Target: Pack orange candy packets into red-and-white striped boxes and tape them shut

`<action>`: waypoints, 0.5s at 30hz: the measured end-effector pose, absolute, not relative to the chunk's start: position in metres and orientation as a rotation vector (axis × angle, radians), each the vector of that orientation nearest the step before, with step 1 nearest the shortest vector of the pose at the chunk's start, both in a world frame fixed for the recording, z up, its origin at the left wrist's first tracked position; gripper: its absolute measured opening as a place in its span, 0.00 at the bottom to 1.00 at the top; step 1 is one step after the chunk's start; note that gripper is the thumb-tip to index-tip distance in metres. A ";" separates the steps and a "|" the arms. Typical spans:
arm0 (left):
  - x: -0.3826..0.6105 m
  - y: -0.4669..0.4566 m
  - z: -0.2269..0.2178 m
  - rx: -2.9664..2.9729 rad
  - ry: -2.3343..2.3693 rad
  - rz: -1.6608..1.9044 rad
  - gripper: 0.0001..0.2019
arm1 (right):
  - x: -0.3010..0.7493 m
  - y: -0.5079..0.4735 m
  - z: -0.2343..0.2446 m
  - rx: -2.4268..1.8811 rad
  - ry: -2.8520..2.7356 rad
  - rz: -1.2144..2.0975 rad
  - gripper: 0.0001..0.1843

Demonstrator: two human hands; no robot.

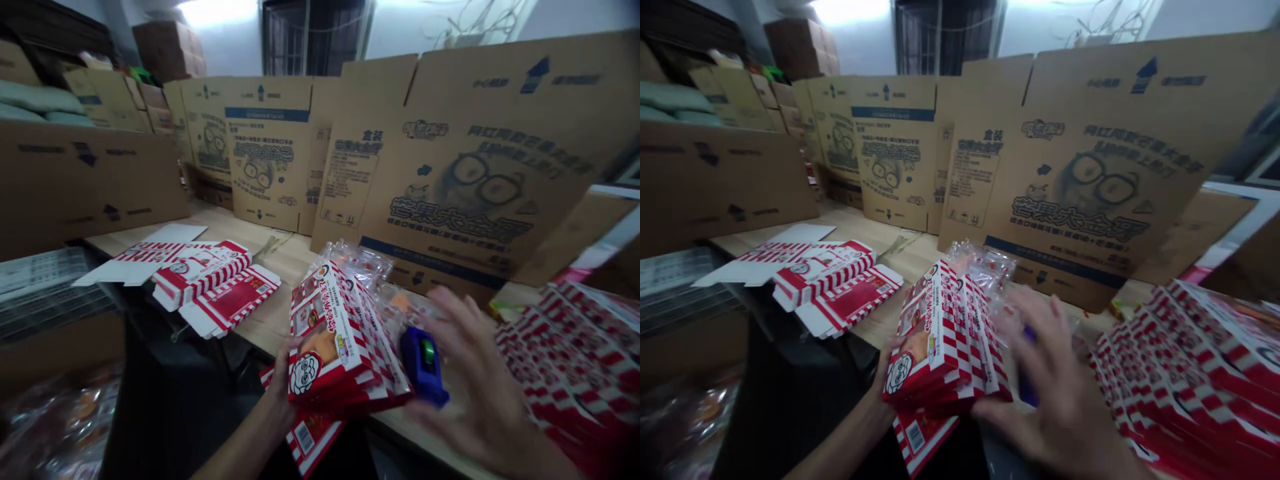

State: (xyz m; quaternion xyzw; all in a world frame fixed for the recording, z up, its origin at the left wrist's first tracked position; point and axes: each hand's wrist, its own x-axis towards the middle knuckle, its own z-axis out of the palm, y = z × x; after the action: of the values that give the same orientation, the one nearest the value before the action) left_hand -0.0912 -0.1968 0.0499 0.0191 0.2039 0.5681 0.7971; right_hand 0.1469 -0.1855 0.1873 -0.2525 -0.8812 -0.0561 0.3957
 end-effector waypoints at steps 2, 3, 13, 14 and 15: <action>-0.098 -0.187 0.057 0.042 0.388 1.247 0.35 | 0.153 -0.153 0.172 -0.961 -1.995 0.361 0.40; -0.102 -0.184 0.059 0.055 0.366 1.245 0.35 | 0.152 -0.138 0.162 -1.057 -1.887 0.642 0.39; -0.149 -0.175 0.073 0.119 0.483 1.264 0.32 | 0.072 -0.100 0.114 -1.051 -1.421 1.895 0.40; -0.158 -0.174 0.079 0.126 0.529 1.253 0.32 | 0.063 -0.099 0.112 -1.014 -1.416 1.937 0.39; -0.167 -0.173 0.085 0.133 0.584 1.240 0.32 | 0.052 -0.097 0.111 -0.982 -1.402 1.988 0.38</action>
State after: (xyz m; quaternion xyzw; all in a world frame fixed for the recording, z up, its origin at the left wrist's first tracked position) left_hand -0.1673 -0.1727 0.0852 0.0616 0.2697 0.5720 0.7722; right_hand 0.0525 -0.0969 0.1106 -0.3617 -0.5166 0.7324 0.2564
